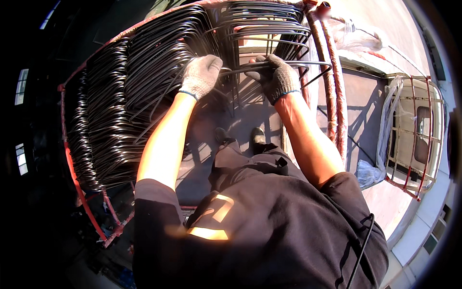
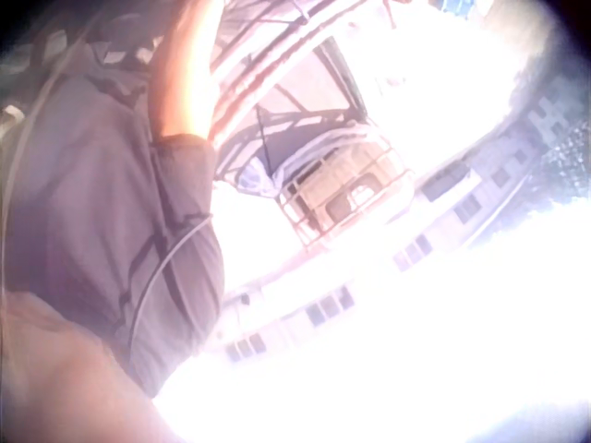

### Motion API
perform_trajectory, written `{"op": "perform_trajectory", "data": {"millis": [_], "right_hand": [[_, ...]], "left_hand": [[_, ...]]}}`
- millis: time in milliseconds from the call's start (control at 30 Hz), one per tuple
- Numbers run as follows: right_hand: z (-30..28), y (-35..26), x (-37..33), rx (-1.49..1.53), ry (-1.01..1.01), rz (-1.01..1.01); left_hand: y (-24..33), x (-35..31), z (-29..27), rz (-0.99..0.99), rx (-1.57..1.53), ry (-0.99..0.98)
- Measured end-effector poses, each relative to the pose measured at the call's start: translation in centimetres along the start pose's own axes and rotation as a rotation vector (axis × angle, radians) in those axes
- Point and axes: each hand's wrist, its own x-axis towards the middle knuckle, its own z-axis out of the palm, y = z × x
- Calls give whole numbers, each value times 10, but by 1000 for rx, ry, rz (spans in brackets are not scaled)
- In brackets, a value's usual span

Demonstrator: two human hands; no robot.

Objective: The person repeatedly picks up U-shaped metal frames from a red rack and stacks them onto a growing pile on the floor. The task involves continuous lifting and placing of the frames in a repetitive manner.

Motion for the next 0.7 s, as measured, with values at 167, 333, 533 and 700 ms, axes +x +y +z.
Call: {"op": "perform_trajectory", "data": {"millis": [167,333,533,700], "right_hand": [[-41,-4,45,25,71,8],[-49,-11,101,-66,11,22],[-27,-12,139,-9,38,38],[-151,2,235,-571,-673,-541]], "left_hand": [[-25,0,8,-23,47,-24],[-56,-38,10,65,110,350],[-39,-173,18,-204,-117,550],[-90,-307,88,-1275,-1051,436]]}}
